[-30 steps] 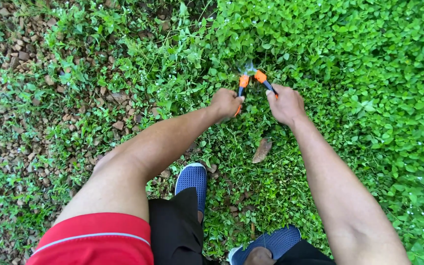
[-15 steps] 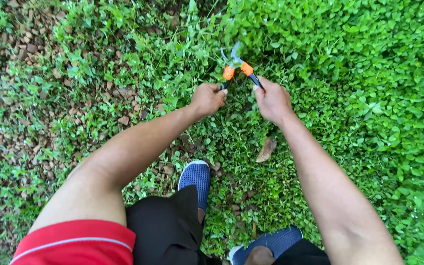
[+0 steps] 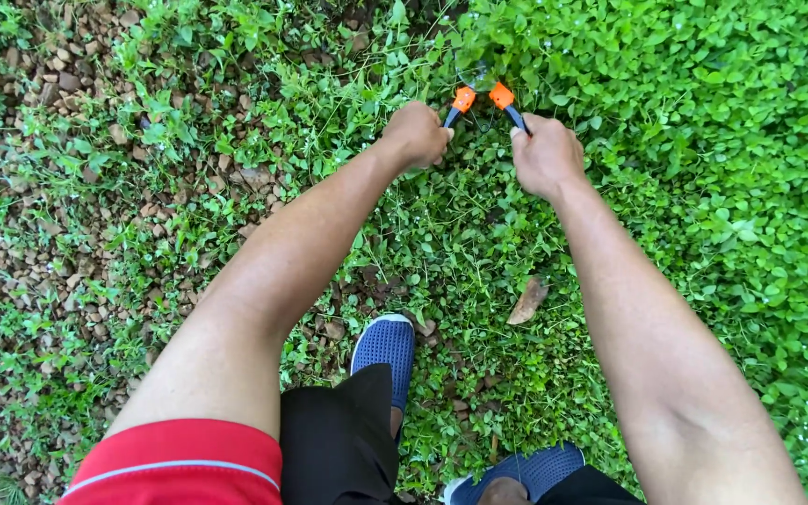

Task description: The person uses hand shears to trim a low, dense hedge along a garden edge. They repeatedly snip the foliage, moving along the hedge line and adjusting their stance as they work. Cut plant material falls to the ground beneath the hedge.

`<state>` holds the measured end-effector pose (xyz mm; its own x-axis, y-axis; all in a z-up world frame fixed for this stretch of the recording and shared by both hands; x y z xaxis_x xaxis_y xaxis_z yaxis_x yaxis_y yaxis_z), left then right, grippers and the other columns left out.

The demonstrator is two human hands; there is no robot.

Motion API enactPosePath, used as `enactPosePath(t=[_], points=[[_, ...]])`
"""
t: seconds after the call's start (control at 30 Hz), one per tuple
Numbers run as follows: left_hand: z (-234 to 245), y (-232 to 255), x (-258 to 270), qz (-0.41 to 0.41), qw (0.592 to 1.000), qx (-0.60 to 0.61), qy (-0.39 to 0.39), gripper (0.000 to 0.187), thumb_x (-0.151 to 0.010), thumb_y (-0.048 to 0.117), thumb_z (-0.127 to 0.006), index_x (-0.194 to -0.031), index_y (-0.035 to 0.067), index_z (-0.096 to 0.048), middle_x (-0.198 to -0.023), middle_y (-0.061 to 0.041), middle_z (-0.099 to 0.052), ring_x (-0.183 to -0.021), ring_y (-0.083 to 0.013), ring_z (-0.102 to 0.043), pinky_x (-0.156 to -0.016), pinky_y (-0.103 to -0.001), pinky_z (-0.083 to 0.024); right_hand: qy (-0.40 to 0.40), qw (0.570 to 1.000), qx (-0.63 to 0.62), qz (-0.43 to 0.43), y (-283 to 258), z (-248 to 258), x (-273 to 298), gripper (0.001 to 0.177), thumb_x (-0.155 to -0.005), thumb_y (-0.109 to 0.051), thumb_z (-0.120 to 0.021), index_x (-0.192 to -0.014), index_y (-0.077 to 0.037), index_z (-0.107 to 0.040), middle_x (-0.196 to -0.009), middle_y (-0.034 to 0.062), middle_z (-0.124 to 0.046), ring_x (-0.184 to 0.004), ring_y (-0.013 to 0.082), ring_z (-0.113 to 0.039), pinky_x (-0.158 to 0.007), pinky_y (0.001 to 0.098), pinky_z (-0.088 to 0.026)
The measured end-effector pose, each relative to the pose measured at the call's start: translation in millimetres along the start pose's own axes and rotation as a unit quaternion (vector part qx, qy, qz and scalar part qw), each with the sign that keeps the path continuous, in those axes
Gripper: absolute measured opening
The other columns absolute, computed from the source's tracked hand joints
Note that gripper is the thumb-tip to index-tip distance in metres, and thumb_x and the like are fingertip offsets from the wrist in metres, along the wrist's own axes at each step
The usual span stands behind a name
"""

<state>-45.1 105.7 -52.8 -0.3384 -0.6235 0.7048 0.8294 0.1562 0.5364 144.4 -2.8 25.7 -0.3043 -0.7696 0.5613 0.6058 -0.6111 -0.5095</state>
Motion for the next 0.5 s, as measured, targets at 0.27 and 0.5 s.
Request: enactPosePath(t=[0.27, 0.5], points=[[-31.3, 11.6, 19.4, 0.058, 0.979, 0.120, 0.153, 0.034, -0.086, 0.042, -0.072, -0.097, 0.012, -0.082, -0.088, -0.018, -0.078, -0.099, -0.0450, -0.075, -0.085, -0.053, -0.061, 0.136, 0.971, -0.172, 0.091, -80.1, -19.2, 38.1, 0.027, -0.107, -0.012, -0.054, -0.124, 0.006, -0.066, -0.096, 0.0279, -0.074, -0.094, 0.0451, -0.071, -0.080, 0.0612, -0.054], [-21.7, -6.0, 29.9, 0.019, 0.997, -0.075, 0.011, 0.035, -0.095, 0.037, -0.063, -0.109, 0.010, -0.080, -0.104, -0.020, -0.077, -0.111, -0.0432, -0.072, -0.094, -0.056, -0.059, 0.012, 0.985, -0.133, 0.110, -15.1, -1.0, 34.3, 0.035, -0.109, -0.010, -0.054, -0.141, 0.000, -0.062, -0.083, 0.0129, -0.071, -0.062, 0.0165, -0.062, -0.057, 0.0345, -0.051]])
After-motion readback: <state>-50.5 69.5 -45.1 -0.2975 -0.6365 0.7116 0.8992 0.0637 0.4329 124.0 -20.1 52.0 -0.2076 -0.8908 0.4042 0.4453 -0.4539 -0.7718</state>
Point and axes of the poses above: each hand's wrist, its own x-axis away from the middle knuckle, its own z-axis out of the back of the hand, y = z × x, the point moved 7 cm from there along -x, towards the middle knuckle
